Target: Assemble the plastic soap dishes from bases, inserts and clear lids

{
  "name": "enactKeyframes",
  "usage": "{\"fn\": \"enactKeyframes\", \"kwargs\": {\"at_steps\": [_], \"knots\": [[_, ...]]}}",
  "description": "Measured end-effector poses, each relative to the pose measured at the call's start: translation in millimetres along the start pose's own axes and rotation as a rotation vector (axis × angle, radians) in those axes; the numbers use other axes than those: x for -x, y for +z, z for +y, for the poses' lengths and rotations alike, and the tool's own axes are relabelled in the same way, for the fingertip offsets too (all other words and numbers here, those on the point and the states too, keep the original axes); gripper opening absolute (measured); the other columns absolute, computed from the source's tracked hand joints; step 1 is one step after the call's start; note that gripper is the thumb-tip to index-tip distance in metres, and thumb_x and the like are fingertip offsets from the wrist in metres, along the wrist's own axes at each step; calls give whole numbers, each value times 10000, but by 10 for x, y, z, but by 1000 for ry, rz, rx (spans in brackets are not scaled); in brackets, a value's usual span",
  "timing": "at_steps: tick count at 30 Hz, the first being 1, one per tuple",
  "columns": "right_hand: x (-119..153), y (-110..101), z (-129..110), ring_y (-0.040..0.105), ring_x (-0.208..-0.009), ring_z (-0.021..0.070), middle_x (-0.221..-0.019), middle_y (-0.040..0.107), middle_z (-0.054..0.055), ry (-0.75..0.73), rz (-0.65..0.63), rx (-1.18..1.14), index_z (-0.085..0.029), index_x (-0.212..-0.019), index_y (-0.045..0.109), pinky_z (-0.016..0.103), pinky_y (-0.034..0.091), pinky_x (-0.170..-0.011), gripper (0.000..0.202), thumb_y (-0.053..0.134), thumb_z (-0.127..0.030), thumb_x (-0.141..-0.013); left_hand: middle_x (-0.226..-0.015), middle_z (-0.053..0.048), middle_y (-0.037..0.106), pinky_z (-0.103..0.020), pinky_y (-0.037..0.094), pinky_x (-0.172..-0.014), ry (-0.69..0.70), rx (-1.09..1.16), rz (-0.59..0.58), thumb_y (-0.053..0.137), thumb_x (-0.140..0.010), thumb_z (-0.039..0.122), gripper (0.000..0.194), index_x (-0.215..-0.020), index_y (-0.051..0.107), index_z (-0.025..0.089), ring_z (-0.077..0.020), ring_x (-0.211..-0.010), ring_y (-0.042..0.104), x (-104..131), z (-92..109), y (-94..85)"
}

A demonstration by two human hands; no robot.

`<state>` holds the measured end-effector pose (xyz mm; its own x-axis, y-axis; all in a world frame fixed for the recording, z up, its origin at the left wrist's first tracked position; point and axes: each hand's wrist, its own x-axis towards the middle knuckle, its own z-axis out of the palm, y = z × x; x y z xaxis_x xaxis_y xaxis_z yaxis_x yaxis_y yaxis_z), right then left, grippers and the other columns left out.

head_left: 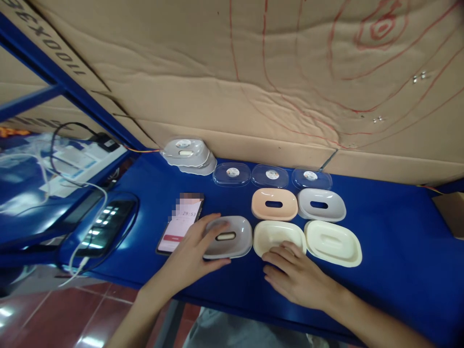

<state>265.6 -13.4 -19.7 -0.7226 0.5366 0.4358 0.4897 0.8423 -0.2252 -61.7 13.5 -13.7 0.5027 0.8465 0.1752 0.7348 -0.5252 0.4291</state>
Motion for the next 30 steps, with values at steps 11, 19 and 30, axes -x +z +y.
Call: {"fn": "enactKeyframes", "kwargs": {"at_steps": [11, 19, 30], "knots": [[-26, -15, 26, 673, -1096, 233, -1140, 763, 76, 19, -51, -39, -180, -1037, 710, 441, 481, -1055, 114, 597, -188, -1045, -1679, -246, 417, -652, 459, -1188, 219, -259, 35, 707, -994, 440, 606, -1520, 543, 188, -436, -1572, 382, -43, 30, 55], [-23, -8, 19, 684, -1081, 237, -1122, 754, 73, 26, -51, -65, -177, -1059, 707, 449, 483, -1065, 108, 603, -176, -1034, -1722, -207, 368, -653, 454, -1192, 198, -275, -39, 735, -980, 416, 526, -1461, 626, 235, -453, -1587, 345, -28, 78, 16], [-52, -6, 25, 682, -1080, 230, -1107, 761, 86, 38, -41, -40, -192, -1055, 728, 443, 519, -1049, 130, 601, -194, -1029, -1807, -142, 120, -717, 369, -1219, 86, -79, -21, 724, -980, 313, 620, -1563, 514, 323, -475, -1625, 223, 8, 134, 82]]}}
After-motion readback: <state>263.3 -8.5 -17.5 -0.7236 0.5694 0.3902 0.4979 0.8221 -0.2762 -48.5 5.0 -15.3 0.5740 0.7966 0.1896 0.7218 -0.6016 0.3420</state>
